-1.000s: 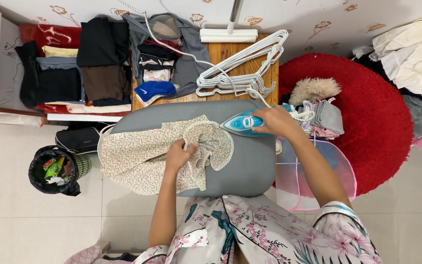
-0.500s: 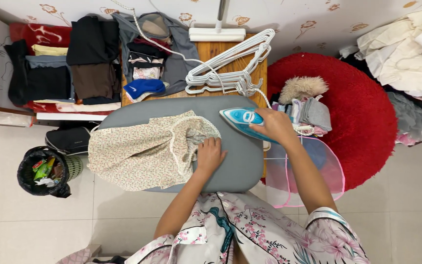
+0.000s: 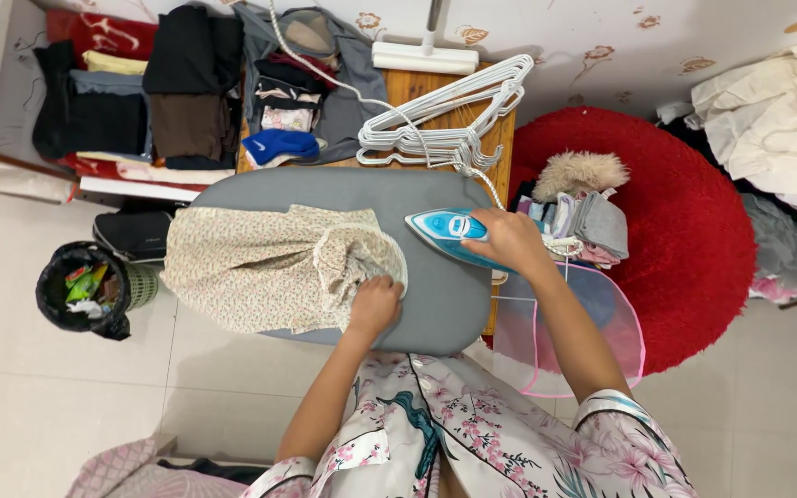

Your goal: The person irons a small, patterned piece of clothing on a grey ironing board using a blue electric iron. They smooth the fabric with their hands, press the iron over the surface, and then lift the garment to inspect it.

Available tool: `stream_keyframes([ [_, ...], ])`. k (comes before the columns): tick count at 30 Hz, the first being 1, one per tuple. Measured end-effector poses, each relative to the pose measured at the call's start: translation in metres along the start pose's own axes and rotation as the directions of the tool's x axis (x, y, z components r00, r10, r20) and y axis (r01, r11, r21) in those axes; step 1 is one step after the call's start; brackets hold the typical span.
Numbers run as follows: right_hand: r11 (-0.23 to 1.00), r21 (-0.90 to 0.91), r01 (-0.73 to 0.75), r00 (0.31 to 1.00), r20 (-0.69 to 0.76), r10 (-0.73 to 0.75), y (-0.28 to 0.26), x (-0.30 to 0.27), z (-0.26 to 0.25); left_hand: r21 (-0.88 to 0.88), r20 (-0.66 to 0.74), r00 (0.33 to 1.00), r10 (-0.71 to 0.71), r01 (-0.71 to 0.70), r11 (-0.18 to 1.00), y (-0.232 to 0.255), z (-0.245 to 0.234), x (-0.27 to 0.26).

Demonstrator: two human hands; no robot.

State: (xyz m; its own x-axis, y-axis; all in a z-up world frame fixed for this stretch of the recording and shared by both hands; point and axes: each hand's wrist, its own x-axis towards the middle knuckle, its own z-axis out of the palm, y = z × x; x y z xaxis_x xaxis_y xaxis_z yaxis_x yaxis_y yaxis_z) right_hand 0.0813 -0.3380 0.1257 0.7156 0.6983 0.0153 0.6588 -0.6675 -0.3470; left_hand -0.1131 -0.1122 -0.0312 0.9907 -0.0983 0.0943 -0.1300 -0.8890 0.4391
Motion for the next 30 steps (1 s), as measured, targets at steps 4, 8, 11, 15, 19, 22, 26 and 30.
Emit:
stream_keyframes([
  [4, 1.000, 0.004, 0.030, 0.999, 0.035, -0.030, -0.002, 0.005, 0.000, -0.306, 0.059, 0.984, -0.171, 0.181, 0.935, -0.010, -0.030, -0.042],
  [8, 0.998, 0.016, 0.054, 0.998, 0.044, -0.055, -0.008, 0.009, 0.000, -0.630, -0.109, 0.775, -0.623, 0.431, 0.646, -0.046, -0.041, -0.069],
  [11, 0.995, 0.030, 0.091, 0.995, 0.027, -0.092, -0.013, 0.014, -0.001, -0.588, -0.151, 0.546, -0.824, 0.620, 0.519, -0.080, -0.032, -0.077],
  [15, 0.997, 0.032, 0.067, 0.996, 0.050, -0.069, -0.018, 0.017, 0.001, -0.503, 0.148, 0.456, -0.878, 0.799, 0.330, -0.099, -0.008, -0.079],
  [19, 0.996, 0.006, 0.088, 0.996, 0.007, -0.088, -0.019, 0.018, 0.000, -0.642, 0.481, 0.341, -0.808, 0.765, -0.059, -0.098, -0.004, -0.069],
  [22, 0.996, 0.007, 0.091, 0.996, 0.009, -0.091, -0.022, 0.020, -0.002, -0.654, 0.634, 0.325, -0.701, 0.710, -0.262, -0.095, 0.002, -0.063],
  [26, 0.996, 0.016, 0.086, 0.996, 0.014, -0.086, -0.024, 0.021, -0.003, -0.844, 0.346, 0.603, -0.719, 0.535, 0.043, -0.094, 0.035, -0.069],
  [30, 0.997, 0.000, 0.082, 0.996, 0.021, -0.082, -0.027, 0.020, -0.002, -0.935, 0.244, 0.571, -0.784, 0.353, -0.035, -0.084, 0.054, -0.066],
])
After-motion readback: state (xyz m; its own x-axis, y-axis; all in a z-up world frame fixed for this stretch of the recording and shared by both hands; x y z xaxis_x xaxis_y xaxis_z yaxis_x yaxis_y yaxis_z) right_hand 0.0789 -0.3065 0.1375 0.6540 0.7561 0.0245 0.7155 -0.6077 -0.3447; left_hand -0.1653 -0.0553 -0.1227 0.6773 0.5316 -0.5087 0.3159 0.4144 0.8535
